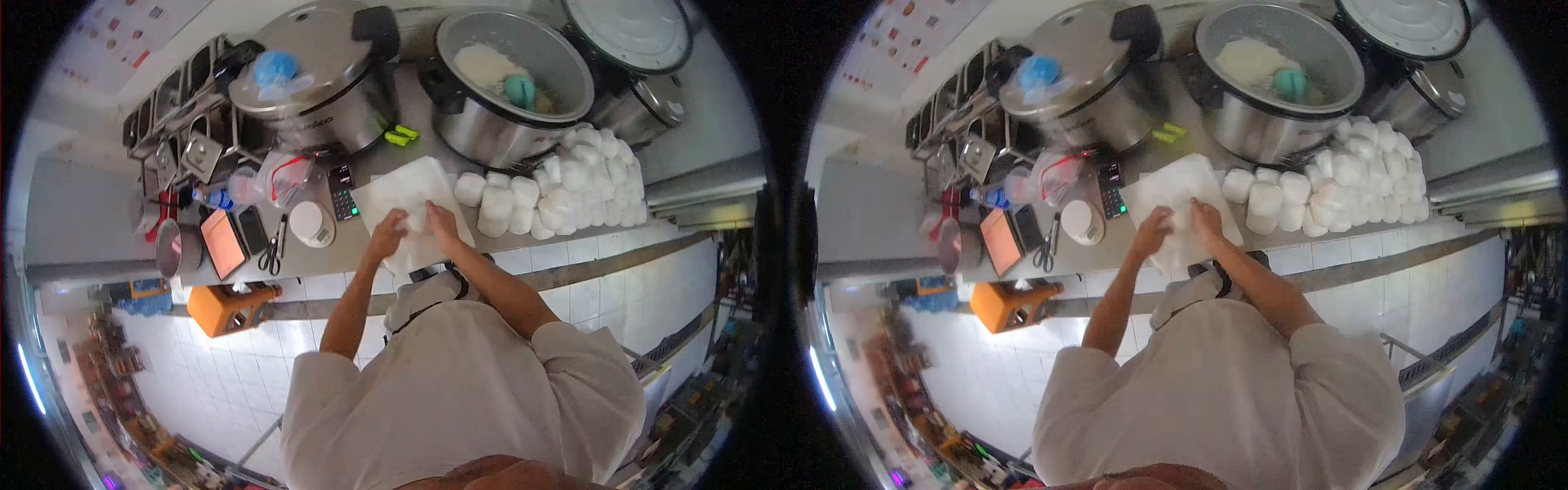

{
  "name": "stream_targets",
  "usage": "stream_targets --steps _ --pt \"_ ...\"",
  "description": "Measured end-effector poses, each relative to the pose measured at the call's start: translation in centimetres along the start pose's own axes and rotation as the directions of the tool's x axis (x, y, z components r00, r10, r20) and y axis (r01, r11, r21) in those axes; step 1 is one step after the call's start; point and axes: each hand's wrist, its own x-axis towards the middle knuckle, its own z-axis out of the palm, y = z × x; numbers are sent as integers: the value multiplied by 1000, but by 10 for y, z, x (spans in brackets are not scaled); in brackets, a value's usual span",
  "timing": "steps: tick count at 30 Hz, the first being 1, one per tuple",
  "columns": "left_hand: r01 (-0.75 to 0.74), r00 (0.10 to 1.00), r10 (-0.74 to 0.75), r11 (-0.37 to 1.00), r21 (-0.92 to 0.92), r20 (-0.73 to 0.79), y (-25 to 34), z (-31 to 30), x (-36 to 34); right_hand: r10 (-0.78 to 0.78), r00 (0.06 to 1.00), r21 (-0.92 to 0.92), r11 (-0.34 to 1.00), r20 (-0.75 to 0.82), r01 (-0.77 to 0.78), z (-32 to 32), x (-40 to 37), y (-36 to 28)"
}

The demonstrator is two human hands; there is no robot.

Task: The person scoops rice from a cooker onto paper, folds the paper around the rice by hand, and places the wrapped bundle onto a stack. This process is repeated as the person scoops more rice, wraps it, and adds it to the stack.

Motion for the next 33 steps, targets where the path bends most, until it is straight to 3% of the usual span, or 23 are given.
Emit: stream_targets --steps 1,2,4,5,7,9,10,11,12,14,16,18,20,22,24,26,28,29,30,32,33 --pt "253 967 -242 956 -148 83 14 7 -7 50 998 19 999 -47 -49 1 -4 1" --pt "364 927 -344 920 -142 150 63 -3 -9 81 997 74 994 -18 -80 -1 -12 -2" --pt "489 872 -424 788 -374 246 89 2 -16 136 990 182 973 42 -141 -14 -37 -20" --pt "492 871 -417 742 -456 261 100 1 -18 192 978 324 923 82 -208 -18 -44 -29" --pt "490 870 -399 625 -608 291 118 0 -18 172 977 309 929 123 -203 -38 -54 -46" --pt "474 873 -418 602 -642 253 132 8 -13 132 975 342 921 177 -187 -61 -66 -65" --pt "465 873 -431 591 -659 230 145 10 -8 96 989 295 947 115 -126 -71 -66 -70" --pt "437 866 -484 605 -666 128 160 18 -4 56 997 244 968 56 -68 -79 -65 -76" --pt "368 874 -482 740 -563 -61 173 32 9 11 1000 186 982 -2 -10 -90 -63 -83" --pt "280 827 -375 921 -272 -419 196 65 23 -123 973 239 956 -196 169 -102 -65 -95" --pt "237 854 -380 892 -385 -356 204 89 35 -237 886 189 924 -399 333 -108 -59 -106" --pt "114 855 -348 850 -515 -384 227 113 42 -141 951 204 958 -276 201 -132 -76 -129" --pt "237 659 -478 865 -443 -581 280 140 73 -112 976 217 964 -187 152 -141 -75 -124" --pt "321 633 -563 815 -482 -531 275 143 92 -159 978 235 954 -137 188 -136 -54 -85" --pt "377 771 -595 713 -591 -226 215 118 101 -370 929 -75 927 -27 368 -154 -54 -91" --pt "338 740 -621 675 -656 -258 204 110 120 -536 830 -148 818 152 555 -189 -54 -117" --pt "394 642 -739 548 -738 -207 161 109 141 -671 661 27 708 337 705 -251 -44 -179" --pt "475 582 -752 623 -622 -309 123 120 151 -568 754 -62 784 329 617 -281 -37 -220" --pt "522 596 -710 698 -491 -375 121 121 164 -454 837 -148 846 307 513 -306 -26 -260" --pt "596 639 -604 780 -191 -476 121 126 187 -628 731 -423 605 266 674 -333 31 -306" --pt "618 634 -534 785 -49 -559 88 141 195 -683 668 -538 460 294 706 -342 66 -322"
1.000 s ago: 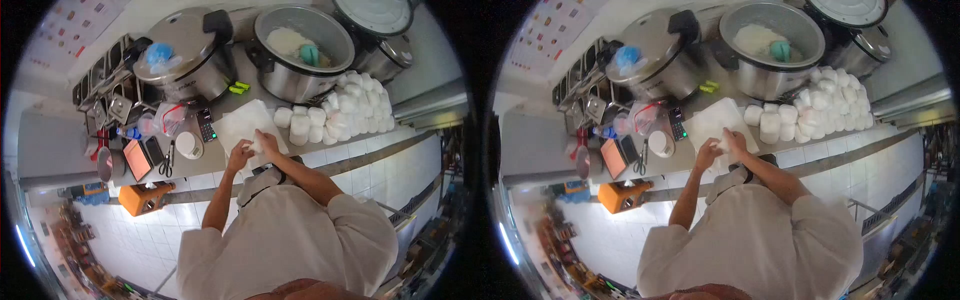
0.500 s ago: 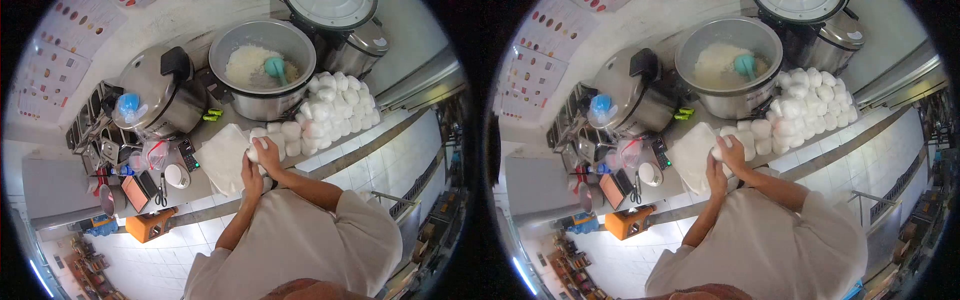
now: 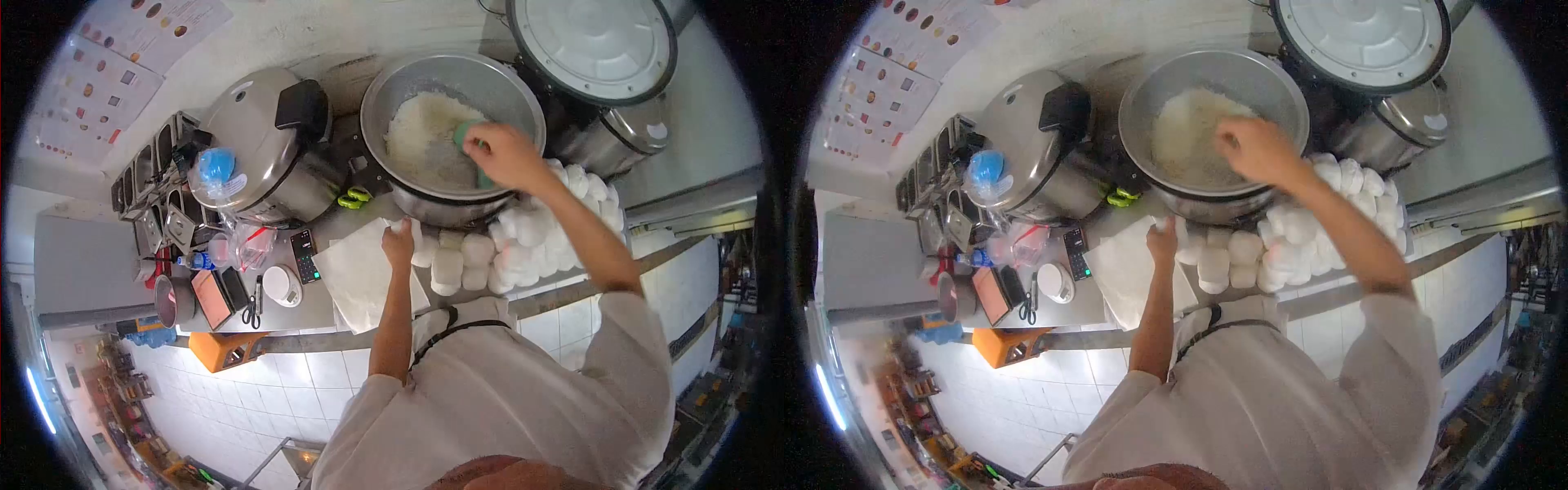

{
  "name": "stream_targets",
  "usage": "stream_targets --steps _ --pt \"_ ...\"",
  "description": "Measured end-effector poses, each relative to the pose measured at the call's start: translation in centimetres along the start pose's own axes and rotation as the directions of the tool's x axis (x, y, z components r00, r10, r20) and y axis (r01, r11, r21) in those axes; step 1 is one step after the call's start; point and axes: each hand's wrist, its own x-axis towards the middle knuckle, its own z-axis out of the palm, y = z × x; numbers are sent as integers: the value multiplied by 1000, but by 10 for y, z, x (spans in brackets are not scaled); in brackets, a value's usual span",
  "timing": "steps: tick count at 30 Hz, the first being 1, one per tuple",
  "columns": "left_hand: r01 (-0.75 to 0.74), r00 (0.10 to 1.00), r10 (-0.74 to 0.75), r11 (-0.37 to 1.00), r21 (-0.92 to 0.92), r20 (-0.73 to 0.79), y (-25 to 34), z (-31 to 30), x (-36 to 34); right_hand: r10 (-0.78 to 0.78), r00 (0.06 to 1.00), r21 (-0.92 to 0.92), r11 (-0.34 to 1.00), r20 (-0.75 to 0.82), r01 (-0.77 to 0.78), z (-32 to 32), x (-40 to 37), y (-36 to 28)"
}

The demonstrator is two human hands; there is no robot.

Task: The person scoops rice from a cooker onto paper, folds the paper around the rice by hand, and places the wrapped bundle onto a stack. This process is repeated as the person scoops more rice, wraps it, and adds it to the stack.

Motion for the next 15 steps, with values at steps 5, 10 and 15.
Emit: stream_targets --steps 5,10,15 --pt "117 985 -127 989 -91 -120 -16 36 16 279 606 -475 860 745 188 73 83 127" --pt "-61 936 -11 979 -193 -352 -19 41 36 634 314 -693 708 707 132 96 99 111" --pt "-251 957 252 968 23 -143 -31 41 48 399 699 -630 771 593 94 55 98 124"
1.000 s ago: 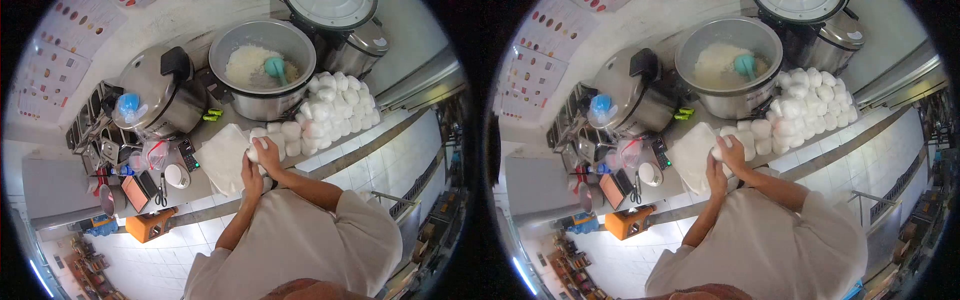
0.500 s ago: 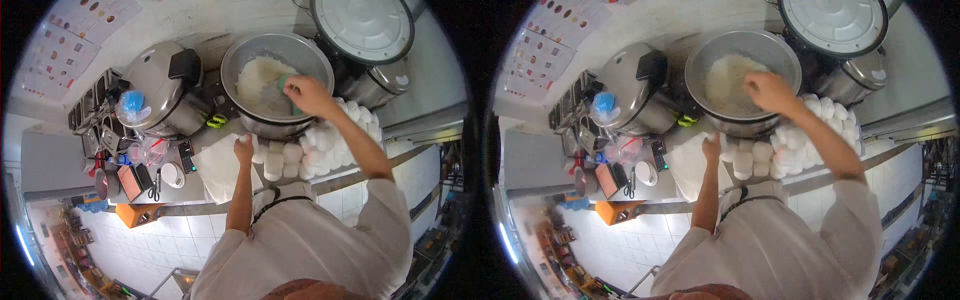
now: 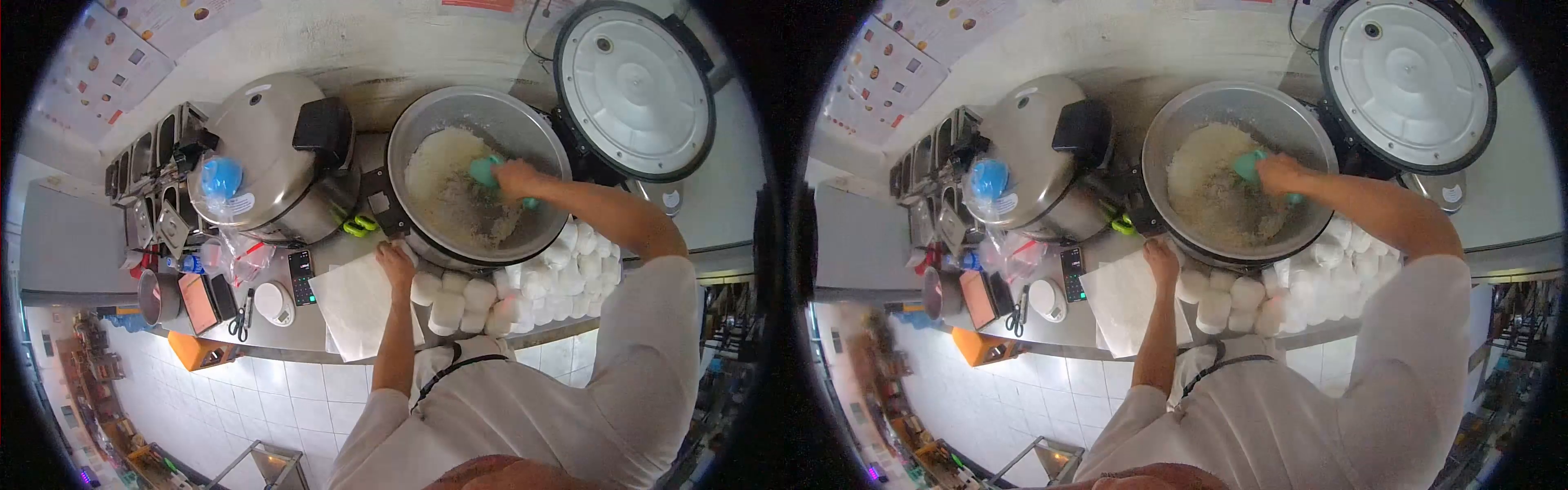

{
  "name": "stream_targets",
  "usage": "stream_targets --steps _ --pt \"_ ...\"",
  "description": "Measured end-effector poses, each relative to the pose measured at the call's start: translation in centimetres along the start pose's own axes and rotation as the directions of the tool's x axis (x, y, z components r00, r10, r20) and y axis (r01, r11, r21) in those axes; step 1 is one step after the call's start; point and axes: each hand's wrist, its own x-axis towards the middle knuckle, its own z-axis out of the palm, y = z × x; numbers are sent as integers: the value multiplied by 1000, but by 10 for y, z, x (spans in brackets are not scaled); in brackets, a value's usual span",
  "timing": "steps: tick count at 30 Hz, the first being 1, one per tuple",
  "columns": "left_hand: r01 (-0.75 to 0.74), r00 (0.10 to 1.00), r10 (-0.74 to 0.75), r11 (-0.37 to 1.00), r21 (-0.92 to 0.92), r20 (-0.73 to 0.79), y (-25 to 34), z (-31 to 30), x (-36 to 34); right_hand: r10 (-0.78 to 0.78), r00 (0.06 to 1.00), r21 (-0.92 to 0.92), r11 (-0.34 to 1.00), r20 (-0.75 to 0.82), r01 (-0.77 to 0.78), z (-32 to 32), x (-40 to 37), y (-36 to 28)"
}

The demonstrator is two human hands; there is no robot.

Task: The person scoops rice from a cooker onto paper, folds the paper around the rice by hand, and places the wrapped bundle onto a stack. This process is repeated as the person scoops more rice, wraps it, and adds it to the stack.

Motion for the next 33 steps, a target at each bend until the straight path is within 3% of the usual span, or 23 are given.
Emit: stream_targets --steps 3,6,7,10,12,15,16,18,21,24,27,30,33 --pt "114 993 -112 987 -118 23 13 -46 1 73 968 102 994 -241 -50 -43 -14 -4" --pt "151 987 -101 839 -523 123 79 -109 9 75 917 99 994 -392 -39 -46 12 -1" --pt "83 994 -16 775 -627 111 101 -123 12 57 922 117 993 -383 -13 -45 13 -10" --pt "112 957 101 737 -666 273 137 -158 32 -20 931 125 990 -365 70 -51 24 -49" --pt "121 946 101 773 -622 310 133 -158 34 -93 941 82 989 -325 126 -38 24 -80" --pt "23 953 120 886 -463 278 133 -161 37 -61 965 339 929 -256 149 -24 6 -112" --pt "-31 957 140 920 -390 254 135 -163 39 -129 963 350 913 -235 208 -18 1 -115" --pt "-7 960 113 924 -381 256 143 -163 42 -260 946 357 879 -196 316 -14 -12 -107" --pt "26 956 73 944 -328 285 148 -167 41 -233 970 407 881 -72 242 -11 -39 -101" --pt "21 964 63 951 -308 259 151 -169 38 -320 947 556 790 14 259 -20 -41 -50" --pt "27 966 64 938 -346 249 148 -173 40 -325 943 456 850 64 263 -35 -38 -18" --pt "50 955 35 960 -275 295 152 -181 45 -119 993 353 928 -14 116 -17 -29 -32" --pt "56 959 28 957 -285 281 152 -180 47 -375 881 211 873 -287 440 52 -29 -57"
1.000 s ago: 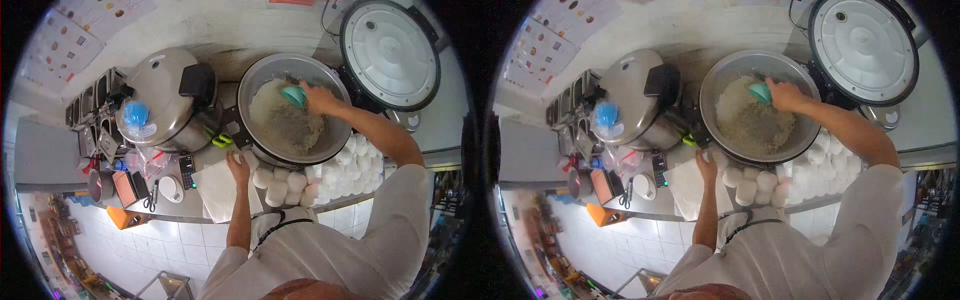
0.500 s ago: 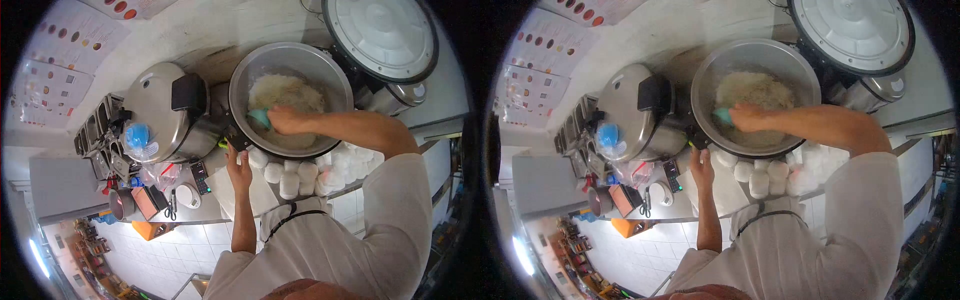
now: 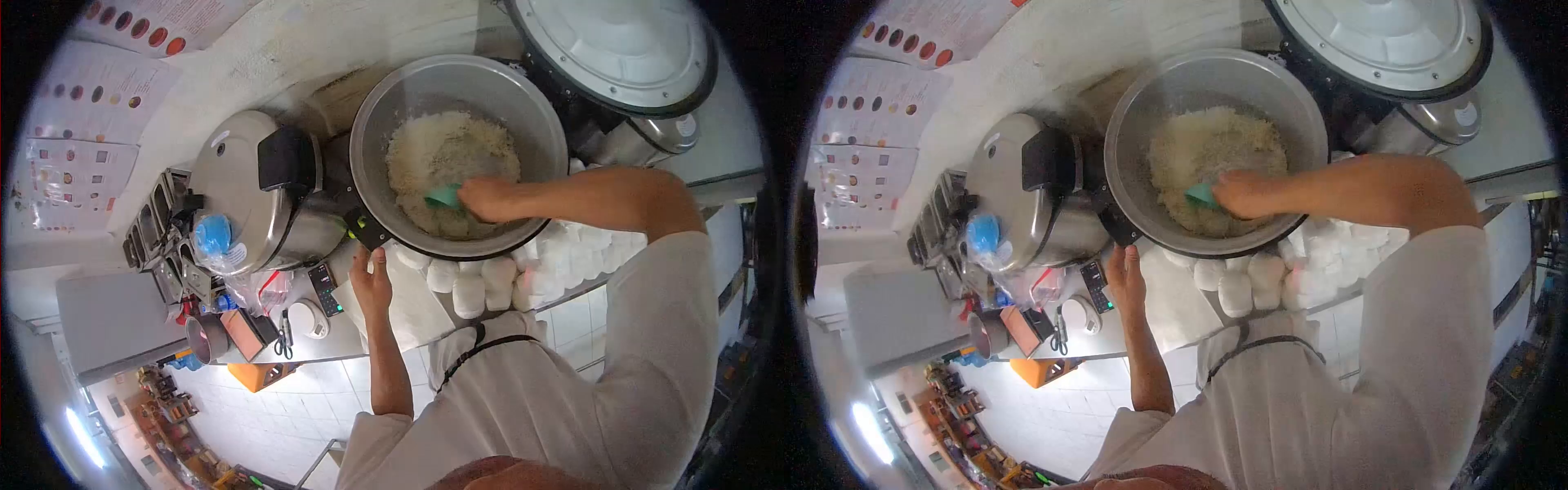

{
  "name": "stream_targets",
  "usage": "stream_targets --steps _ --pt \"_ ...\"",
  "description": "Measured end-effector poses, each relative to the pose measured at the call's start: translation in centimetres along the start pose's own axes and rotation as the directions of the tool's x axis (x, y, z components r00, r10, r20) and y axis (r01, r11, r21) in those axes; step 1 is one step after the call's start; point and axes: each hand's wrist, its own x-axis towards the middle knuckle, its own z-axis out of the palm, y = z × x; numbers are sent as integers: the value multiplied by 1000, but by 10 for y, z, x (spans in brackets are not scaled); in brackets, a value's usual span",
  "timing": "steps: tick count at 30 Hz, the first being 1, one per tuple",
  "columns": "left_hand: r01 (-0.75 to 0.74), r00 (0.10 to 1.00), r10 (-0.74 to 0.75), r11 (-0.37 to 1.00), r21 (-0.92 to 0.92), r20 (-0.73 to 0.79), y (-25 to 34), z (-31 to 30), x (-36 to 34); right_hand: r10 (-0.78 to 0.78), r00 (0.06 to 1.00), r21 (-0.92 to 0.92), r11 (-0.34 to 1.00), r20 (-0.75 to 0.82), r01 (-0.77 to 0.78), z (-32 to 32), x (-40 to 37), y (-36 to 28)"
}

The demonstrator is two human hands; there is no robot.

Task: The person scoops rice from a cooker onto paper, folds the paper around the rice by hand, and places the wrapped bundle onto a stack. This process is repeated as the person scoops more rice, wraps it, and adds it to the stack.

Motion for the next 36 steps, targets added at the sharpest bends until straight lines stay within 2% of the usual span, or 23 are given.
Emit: stream_targets --steps 3,5,6,9,12,15,17,18,20,21,23,24,27,30,33,36 --pt "13 1000 -14 999 -42 -20 1 3 0 -14 971 96 995 240 -9 -49 -22 -25" --pt "48 999 -49 998 -48 -18 -3 3 -3 -16 946 77 997 324 -9 -84 -23 -29" --pt "46 999 -47 998 -51 -28 -2 5 0 -15 935 64 998 354 -8 -94 -17 -23" --pt "60 998 -61 998 -30 -32 2 0 -4 18 871 260 951 491 -166 -93 14 29" --pt "37 999 -38 999 -20 -33 2 2 -2 150 939 71 981 310 -180 -63 40 32" --pt "42 998 -40 999 35 -46 -5 1 -3 24 997 299 953 78 -47 -34 20 -6" --pt "80 996 -76 993 92 -52 1 1 -4 -104 995 210 972 -6 103 -21 6 -8" --pt "84 996 -81 995 61 -47 1 3 -3 -172 984 150 973 -40 177 -20 2 -4" --pt "95 995 -95 995 6 -19 0 0 -4 -99 953 265 964 287 20 -56 1 15" --pt "84 996 -84 996 -22 -17 1 3 -2 -75 893 297 952 443 -67 -78 4 28" --pt "75 997 -76 995 -61 -22 8 1 -3 15 864 217 966 503 -143 -94 3 52" --pt "103 995 -103 995 -8 -9 17 -1 -3 63 850 177 968 522 -180 -97 3 56" --pt "113 993 -112 993 36 -35 0 -2 -4 87 917 -81 995 389 -60 -81 -9 36" --pt "58 997 -58 998 -3 -58 0 0 -4 -95 954 -48 992 284 113 -54 -20 12" --pt "50 994 -51 999 -12 -94 -3 3 -3 -103 907 -51 990 408 135 -97 -25 -9" --pt "98 992 -98 995 -2 -80 -8 2 -3 -195 945 110 979 261 172 -104 -29 9"
